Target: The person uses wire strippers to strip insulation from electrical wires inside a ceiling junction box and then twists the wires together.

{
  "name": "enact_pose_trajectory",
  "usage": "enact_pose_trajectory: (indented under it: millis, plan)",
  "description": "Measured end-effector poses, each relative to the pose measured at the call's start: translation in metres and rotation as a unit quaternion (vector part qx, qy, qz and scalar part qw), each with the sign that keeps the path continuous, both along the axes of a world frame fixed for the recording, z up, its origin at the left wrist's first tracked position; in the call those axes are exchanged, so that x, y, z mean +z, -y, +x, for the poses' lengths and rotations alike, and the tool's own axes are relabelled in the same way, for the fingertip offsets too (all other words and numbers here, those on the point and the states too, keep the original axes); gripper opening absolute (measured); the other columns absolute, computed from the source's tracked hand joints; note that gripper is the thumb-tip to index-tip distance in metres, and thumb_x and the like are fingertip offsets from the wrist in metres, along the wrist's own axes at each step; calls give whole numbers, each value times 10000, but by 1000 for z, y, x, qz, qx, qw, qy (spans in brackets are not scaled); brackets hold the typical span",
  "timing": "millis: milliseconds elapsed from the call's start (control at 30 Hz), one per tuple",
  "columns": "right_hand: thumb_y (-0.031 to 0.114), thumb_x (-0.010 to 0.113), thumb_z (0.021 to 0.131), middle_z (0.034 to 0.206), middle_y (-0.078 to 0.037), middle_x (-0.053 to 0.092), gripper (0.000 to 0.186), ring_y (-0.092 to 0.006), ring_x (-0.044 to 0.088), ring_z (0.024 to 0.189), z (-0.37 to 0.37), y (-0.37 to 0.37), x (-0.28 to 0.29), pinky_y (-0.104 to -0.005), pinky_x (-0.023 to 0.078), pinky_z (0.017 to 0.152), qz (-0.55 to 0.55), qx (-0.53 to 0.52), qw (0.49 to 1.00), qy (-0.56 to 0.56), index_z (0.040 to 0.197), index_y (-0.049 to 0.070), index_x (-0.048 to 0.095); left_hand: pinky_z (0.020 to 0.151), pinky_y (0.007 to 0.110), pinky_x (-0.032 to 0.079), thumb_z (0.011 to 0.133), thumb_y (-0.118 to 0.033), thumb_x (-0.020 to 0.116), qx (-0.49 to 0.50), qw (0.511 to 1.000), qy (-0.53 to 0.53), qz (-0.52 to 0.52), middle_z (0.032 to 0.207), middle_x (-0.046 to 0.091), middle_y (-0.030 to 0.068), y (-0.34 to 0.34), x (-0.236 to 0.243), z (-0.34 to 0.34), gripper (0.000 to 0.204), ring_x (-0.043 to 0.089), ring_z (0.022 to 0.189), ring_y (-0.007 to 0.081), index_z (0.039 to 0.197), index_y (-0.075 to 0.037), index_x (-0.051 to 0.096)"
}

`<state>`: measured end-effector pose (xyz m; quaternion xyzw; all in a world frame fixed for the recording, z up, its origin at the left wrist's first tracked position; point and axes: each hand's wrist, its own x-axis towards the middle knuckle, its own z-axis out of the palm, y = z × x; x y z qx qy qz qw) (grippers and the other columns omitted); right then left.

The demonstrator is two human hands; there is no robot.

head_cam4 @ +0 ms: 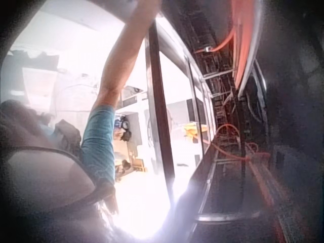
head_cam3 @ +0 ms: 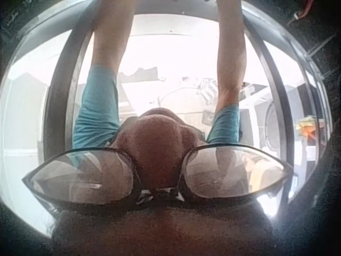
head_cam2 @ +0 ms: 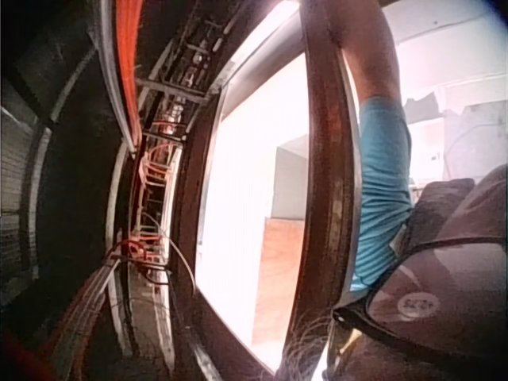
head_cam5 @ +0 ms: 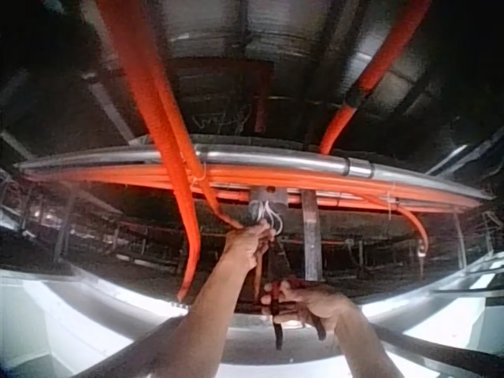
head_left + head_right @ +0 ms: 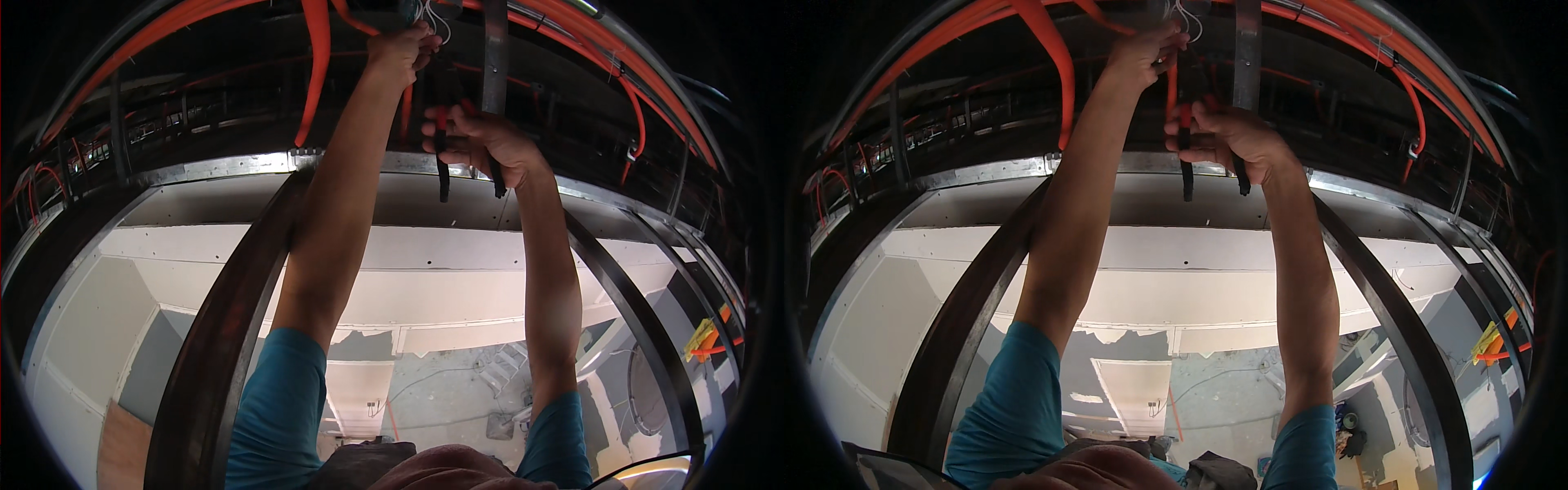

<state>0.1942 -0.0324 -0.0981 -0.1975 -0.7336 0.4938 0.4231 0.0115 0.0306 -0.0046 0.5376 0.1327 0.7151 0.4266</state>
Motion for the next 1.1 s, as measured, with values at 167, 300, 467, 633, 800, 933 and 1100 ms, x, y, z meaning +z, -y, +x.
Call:
enact_pose_trajectory:
  millis: [167, 300, 467, 633, 800, 933, 1100]
  plan:
    - [403, 652, 979, 1194, -123, 685, 555, -246, 697, 1069, -1, -11, 4, -276, 605, 769, 14, 26, 1000, -7, 1357, 9, 560, 495, 260, 430, 975, -152, 667, -7, 1000, 14, -9, 816, 748, 103, 1, 1, 0, 107, 677, 626, 156, 953, -50, 693]
    - [404, 661, 976, 1109, -79, 690, 532, -192, 691, 978, -7, -10, 5, -230, 521, 639, 26, 17, 999, -21, 1330, 15, 581, 448, 252, 397, 981, -140, 655, -6, 1000, 18, -4, 805, 738, 96, -1, 2, 0, 117, 665, 611, 146, 924, -42, 684]
    - [387, 599, 1018, 960, -4, 652, 392, -127, 634, 854, -10, -1, 8, -277, 489, 695, 40, 1, 999, -4, 1256, 77, 629, 432, 241, 366, 985, -138, 649, -16, 1000, 9, 16, 795, 732, 95, -2, 2, 0, 135, 641, 596, 128, 889, -46, 674]
    - [393, 591, 1027, 895, 14, 621, 380, -104, 610, 786, -12, -2, 7, -241, 427, 601, 56, -59, 997, 14, 1198, 57, 637, 454, 242, 372, 982, -149, 656, -21, 1000, 8, 13, 799, 734, 84, -7, 2, -2, 146, 635, 618, 116, 871, -57, 679]
    - [352, 569, 1037, 818, -22, 635, 333, -157, 639, 698, -29, 0, 5, -269, 449, 528, 127, -286, 947, 67, 1110, 38, 653, 517, 250, 449, 959, -174, 687, 20, 1000, 4, 9, 831, 737, 38, -8, 0, 3, 129, 656, 661, 116, 870, -82, 705]
    - [297, 481, 1022, 1022, -276, 691, 338, -474, 657, 1023, -22, -40, -4, -521, 543, 894, 453, -544, 648, 281, 1096, 9, 640, 535, 254, 477, 951, -175, 698, 46, 999, 10, -9, 838, 736, 31, -2, 0, 8, 108, 672, 683, 121, 886, -91, 714]
    - [359, 609, 1000, 832, -147, 690, 370, -237, 711, 749, -31, -20, 0, -386, 545, 643, 370, -495, 768, 166, 1008, -10, 630, 552, 259, 485, 965, -171, 680, 33, 999, 3, -8, 824, 739, 29, 0, -1, -3, 90, 694, 689, 128, 923, -96, 707]
